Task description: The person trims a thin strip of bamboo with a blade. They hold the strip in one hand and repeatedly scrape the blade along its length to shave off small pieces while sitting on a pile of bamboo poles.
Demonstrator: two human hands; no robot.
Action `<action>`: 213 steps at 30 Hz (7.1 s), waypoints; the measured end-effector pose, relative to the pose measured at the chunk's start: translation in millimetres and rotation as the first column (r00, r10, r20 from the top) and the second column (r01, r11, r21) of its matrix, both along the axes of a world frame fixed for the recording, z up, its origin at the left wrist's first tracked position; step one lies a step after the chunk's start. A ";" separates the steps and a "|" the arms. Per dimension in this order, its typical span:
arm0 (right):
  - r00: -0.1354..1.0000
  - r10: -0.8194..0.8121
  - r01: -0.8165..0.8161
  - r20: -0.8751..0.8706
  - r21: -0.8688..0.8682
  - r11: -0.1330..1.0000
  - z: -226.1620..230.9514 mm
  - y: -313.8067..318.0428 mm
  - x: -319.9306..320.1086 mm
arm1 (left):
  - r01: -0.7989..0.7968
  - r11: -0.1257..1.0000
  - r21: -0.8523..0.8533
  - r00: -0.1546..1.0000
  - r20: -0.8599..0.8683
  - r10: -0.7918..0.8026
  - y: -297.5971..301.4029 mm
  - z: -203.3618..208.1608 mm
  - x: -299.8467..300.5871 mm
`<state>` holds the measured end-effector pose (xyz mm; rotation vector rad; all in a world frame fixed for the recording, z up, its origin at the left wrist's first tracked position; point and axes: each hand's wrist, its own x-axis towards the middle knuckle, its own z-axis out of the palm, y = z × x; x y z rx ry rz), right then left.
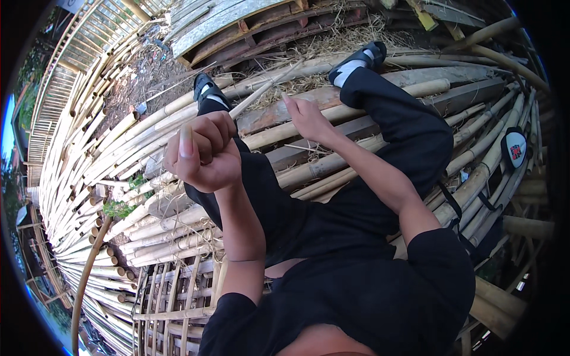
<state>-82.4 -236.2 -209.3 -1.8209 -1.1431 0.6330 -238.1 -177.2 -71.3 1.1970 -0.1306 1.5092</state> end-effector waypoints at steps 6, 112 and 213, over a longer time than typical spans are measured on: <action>0.991 0.124 -0.108 -0.051 0.250 0.962 44.3 -8.7 -41.0 | -0.268 0.957 -0.112 0.963 -0.035 0.266 -7.0 6.2 10.5; 0.997 0.025 -0.022 -0.077 0.039 0.999 -5.1 7.3 -22.4 | -0.169 0.986 -0.010 0.985 -0.039 0.169 15.7 4.3 4.5; 0.998 -0.041 0.033 0.051 0.145 0.989 105.9 -5.0 -86.4 | 0.276 0.956 0.104 0.961 -0.049 -0.272 31.2 119.5 -69.9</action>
